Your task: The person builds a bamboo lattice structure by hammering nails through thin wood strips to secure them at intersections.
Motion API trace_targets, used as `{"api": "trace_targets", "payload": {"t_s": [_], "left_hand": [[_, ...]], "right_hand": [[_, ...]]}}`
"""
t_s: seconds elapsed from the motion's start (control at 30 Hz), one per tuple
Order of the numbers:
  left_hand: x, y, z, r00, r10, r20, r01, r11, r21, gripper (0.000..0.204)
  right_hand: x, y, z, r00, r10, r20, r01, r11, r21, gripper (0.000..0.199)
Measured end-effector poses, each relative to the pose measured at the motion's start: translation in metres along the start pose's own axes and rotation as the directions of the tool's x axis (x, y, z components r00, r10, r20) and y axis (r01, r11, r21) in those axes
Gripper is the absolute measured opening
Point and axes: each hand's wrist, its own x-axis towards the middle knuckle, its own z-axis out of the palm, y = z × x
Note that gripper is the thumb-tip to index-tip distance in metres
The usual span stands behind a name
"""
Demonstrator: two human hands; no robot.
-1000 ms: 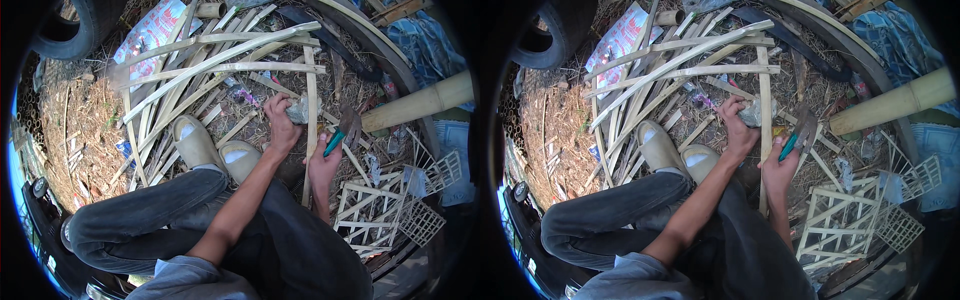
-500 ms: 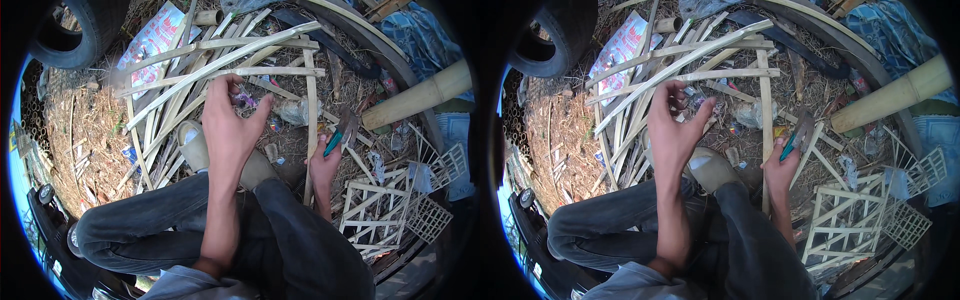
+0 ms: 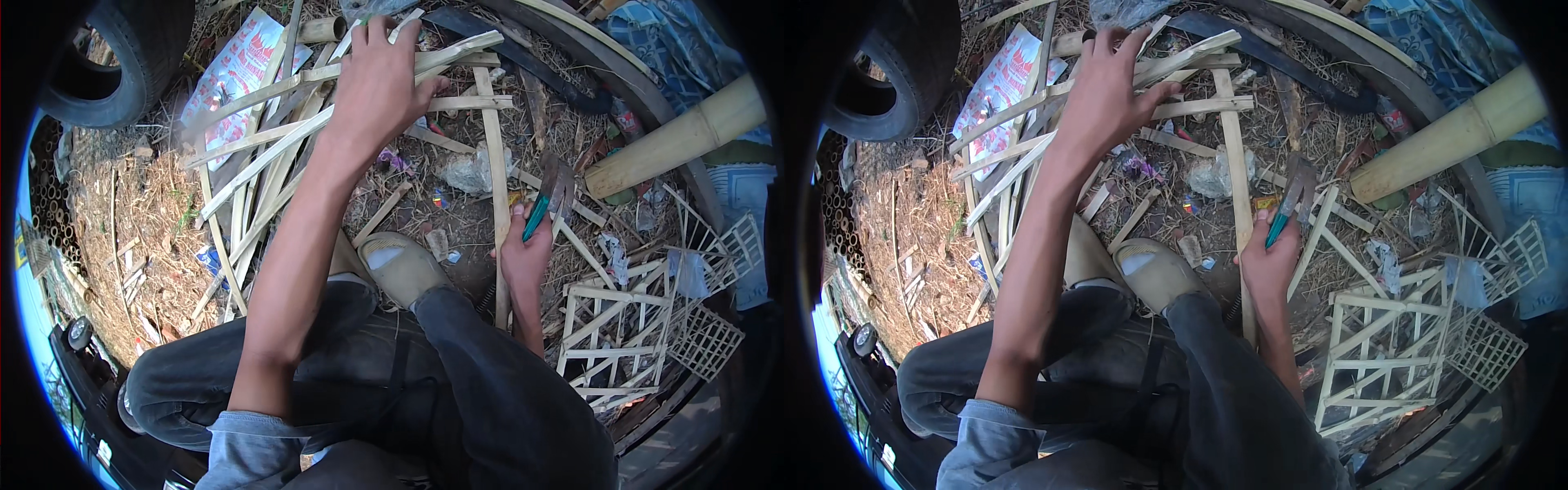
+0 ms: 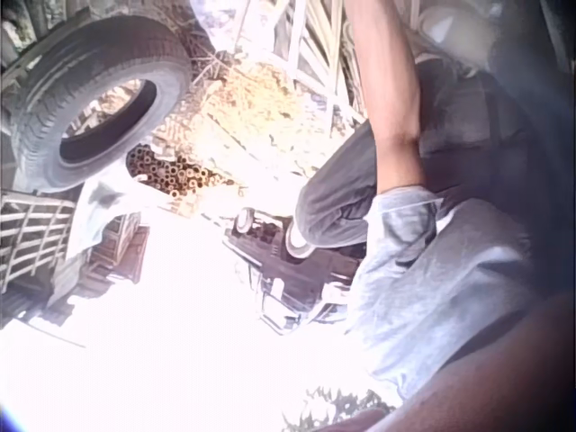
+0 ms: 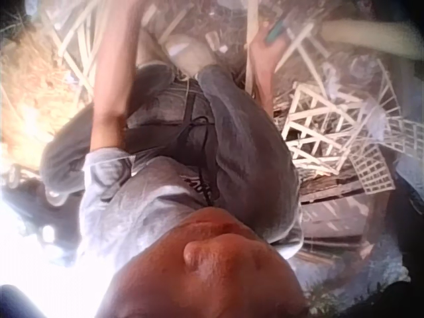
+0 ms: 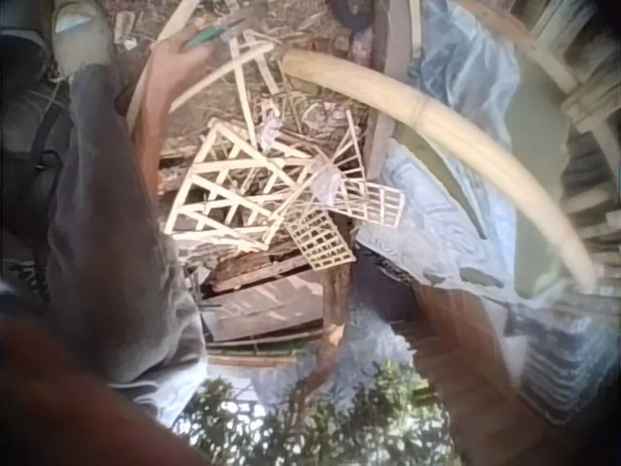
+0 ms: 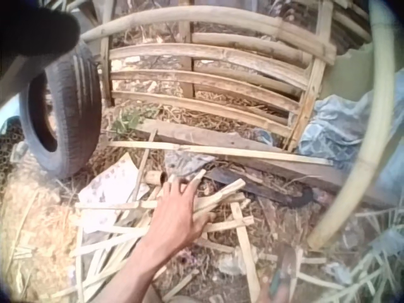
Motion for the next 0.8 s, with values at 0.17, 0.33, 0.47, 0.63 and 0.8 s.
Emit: {"api": "trace_targets", "payload": {"t_s": [0.17, 0.33, 0.47, 0.63, 0.8], "left_hand": [[-0.009, 0.006, -0.009, 0.974, 0.078, 0.215, -0.018, 0.963, -0.269, 0.025], [-0.051, 0.039, -0.003, 0.850, -0.002, 0.527, 0.131, 0.970, -0.207, 0.030], [-0.080, 0.043, 0.002, 0.918, 0.034, 0.395, 0.022, 0.990, -0.136, 0.051], [-0.087, 0.035, 0.006, 0.925, 0.047, 0.376, 0.008, 0.990, -0.141, 0.058], [-0.090, 0.033, 0.008, 0.953, 0.056, 0.297, -0.007, 0.987, -0.164, 0.055]], "right_hand": [[0.002, 0.000, -0.002, 1.000, -0.005, -0.010, 0.006, 1.000, 0.025, 0.019], [0.003, 0.001, -0.005, 1.000, 0.002, 0.008, -0.002, 1.000, 0.030, 0.017], [0.005, 0.004, -0.003, 1.000, -0.010, 0.017, 0.010, 0.999, 0.031, 0.017], [0.003, -0.001, -0.002, 1.000, 0.003, 0.031, -0.003, 1.000, 0.027, 0.016], [0.003, 0.001, -0.003, 0.999, -0.019, 0.034, 0.018, 0.999, 0.033, 0.016]]}}
